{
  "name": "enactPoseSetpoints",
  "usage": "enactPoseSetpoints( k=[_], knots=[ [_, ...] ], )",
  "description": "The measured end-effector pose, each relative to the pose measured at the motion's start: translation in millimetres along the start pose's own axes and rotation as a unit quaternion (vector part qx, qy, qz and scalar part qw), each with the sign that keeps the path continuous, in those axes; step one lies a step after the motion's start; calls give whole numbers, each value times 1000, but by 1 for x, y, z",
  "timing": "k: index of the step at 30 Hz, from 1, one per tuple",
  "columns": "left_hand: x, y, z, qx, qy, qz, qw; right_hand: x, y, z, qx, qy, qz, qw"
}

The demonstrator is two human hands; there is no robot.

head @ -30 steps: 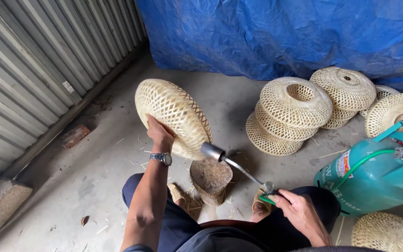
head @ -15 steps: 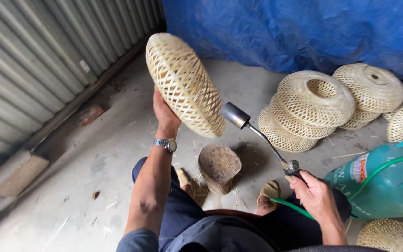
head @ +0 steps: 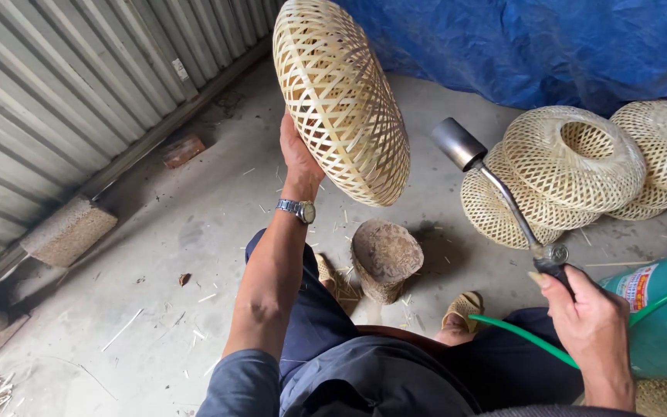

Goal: Using a gas blowtorch to singe away stray fibers and finish woven bamboo lampshades.

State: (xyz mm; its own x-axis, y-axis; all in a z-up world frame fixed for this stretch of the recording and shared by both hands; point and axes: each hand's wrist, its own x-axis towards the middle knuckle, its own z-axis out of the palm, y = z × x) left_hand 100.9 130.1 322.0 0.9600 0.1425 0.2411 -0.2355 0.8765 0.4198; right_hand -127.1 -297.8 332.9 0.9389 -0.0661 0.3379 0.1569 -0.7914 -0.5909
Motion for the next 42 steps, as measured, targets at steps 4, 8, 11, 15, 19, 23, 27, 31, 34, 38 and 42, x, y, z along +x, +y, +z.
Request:
enactPoseSetpoints(
  k=[4,8,11,15,19,23,27,31,34,38,42],
  knots=[
    [0,3,-6,-2,-43,11,999,-1,-2,-2,48,-17,-15,999],
    [1,3,-10,-1,-44,14,999,-1,2,3,43,3,-5,999],
    [0,5,1,18,-72,44,996,-1,5,5,34,0,22,999],
    [-4,6,3,60,-73,61,994,-8,8,12,47,-29,-51,997],
    [-10,8,15,62,-66,57,994,-4,6,15,-3,-42,53,998],
    [-4,4,-24,113,-26,82,990,-13,11,18,32,-95,46,994],
    [-14,16,8,173,-39,59,982,-9,7,20,30,-41,22,998],
    [8,15,-14,152,-88,-30,984,-9,7,22,30,-108,100,989],
    [10,3,-13,260,170,17,950,-11,15,33,52,-49,-40,997],
    [6,0,-28,227,159,31,960,-13,25,37,39,-54,11,998],
    [8,-6,-53,171,81,101,977,-10,25,39,35,-89,-2,995]
  ],
)
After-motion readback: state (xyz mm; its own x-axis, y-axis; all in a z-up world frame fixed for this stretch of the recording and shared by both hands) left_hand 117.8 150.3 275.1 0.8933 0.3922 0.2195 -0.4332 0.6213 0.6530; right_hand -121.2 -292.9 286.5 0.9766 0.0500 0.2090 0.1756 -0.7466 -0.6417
